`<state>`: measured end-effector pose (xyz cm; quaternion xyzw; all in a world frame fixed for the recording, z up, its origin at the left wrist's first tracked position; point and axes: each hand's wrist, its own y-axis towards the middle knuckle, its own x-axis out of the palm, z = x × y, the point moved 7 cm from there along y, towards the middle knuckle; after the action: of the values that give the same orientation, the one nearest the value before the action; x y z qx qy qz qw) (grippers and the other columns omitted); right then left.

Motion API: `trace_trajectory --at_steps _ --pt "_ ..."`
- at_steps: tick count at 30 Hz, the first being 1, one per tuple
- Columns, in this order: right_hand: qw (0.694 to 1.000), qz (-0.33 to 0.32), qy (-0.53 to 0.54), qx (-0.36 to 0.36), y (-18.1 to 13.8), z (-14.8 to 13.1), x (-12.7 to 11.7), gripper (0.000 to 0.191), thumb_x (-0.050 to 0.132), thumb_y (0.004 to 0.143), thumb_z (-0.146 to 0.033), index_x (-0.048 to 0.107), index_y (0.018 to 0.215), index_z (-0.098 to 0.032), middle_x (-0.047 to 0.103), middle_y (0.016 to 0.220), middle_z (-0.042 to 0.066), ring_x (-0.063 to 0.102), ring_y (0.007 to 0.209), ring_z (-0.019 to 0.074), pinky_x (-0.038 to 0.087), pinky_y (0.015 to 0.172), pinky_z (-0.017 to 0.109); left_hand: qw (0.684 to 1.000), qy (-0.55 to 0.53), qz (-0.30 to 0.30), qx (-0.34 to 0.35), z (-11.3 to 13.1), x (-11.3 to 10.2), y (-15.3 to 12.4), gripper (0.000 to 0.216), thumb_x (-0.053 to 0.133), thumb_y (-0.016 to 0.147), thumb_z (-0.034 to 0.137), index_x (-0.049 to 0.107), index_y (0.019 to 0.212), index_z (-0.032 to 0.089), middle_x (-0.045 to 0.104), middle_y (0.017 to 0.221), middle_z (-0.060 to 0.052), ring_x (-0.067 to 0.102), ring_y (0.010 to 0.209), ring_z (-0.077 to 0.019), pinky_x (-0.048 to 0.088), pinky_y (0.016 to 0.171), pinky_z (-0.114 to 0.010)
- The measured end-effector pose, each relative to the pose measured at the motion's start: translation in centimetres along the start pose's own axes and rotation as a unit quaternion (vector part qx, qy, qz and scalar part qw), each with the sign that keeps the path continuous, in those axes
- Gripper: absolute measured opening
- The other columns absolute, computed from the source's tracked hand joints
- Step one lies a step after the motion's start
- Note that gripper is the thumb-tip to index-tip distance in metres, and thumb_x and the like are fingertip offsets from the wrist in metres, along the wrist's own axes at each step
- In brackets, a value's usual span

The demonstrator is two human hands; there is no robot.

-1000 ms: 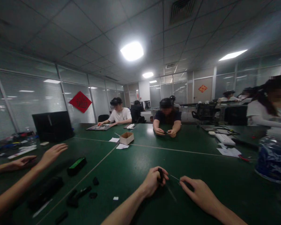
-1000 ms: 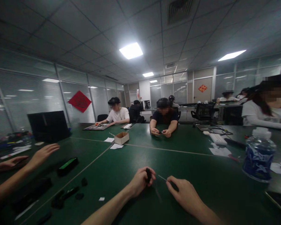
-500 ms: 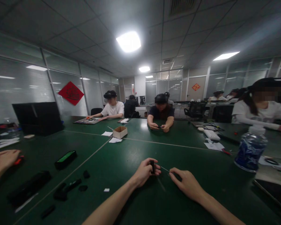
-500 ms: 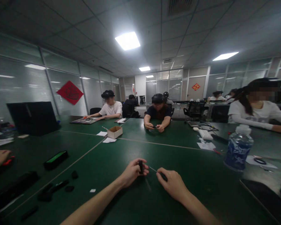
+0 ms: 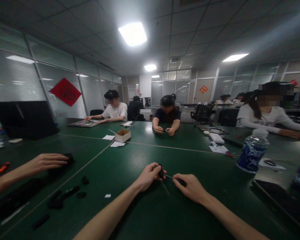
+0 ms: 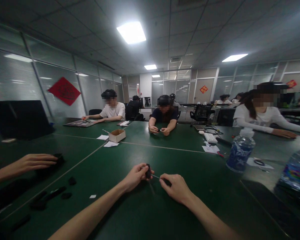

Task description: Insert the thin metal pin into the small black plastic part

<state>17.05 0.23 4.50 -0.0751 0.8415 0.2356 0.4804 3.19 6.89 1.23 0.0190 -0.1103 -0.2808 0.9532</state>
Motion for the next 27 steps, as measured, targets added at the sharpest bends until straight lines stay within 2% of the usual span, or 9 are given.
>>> trace_trajectory --at_steps 3,7,17,27 --pt "1.000 0.008 0.001 -0.007 -0.07 0.12 0.03 0.031 0.039 0.090 -0.037 0.066 0.094 -0.022 0.069 0.082 0.003 0.063 0.070 0.0163 0.046 0.069 0.026 1.000 -0.021 0.012 -0.001 -0.06 -0.15 0.08 0.035 0.064 0.076 0.043 0.053 0.089 0.013 0.066 0.090 -0.010 0.063 0.067 -0.0141 0.048 0.061 -0.026" --pt "1.000 0.007 0.008 -0.007 -0.09 -0.07 -0.12 0.031 0.039 0.089 -0.037 0.066 0.094 -0.022 0.069 0.082 0.003 0.063 0.070 0.0162 0.046 0.066 0.026 0.999 -0.043 0.027 0.005 -0.18 -0.51 0.15 0.035 0.067 0.075 0.039 0.052 0.093 0.014 0.065 0.089 -0.008 0.064 0.073 -0.0163 0.051 0.067 -0.029" --pt "1.000 0.008 -0.002 -0.001 -0.05 0.06 -0.09 0.031 0.039 0.091 -0.037 0.065 0.096 -0.022 0.068 0.081 0.002 0.063 0.069 0.0155 0.045 0.066 0.025 0.998 -0.052 0.020 0.001 0.00 -0.34 -0.02 0.039 0.071 0.072 0.035 0.054 0.100 0.013 0.065 0.090 -0.009 0.064 0.075 -0.0170 0.052 0.070 -0.031" --pt "1.000 -0.007 -0.004 0.020 -0.04 0.14 -0.01 0.030 0.038 0.091 -0.037 0.064 0.095 -0.022 0.068 0.082 0.002 0.063 0.071 0.0159 0.045 0.064 0.025 0.999 -0.049 0.014 0.000 0.01 -0.32 -0.09 0.035 0.071 0.072 0.032 0.059 0.098 0.012 0.063 0.094 -0.009 0.063 0.082 -0.0178 0.050 0.076 -0.033"
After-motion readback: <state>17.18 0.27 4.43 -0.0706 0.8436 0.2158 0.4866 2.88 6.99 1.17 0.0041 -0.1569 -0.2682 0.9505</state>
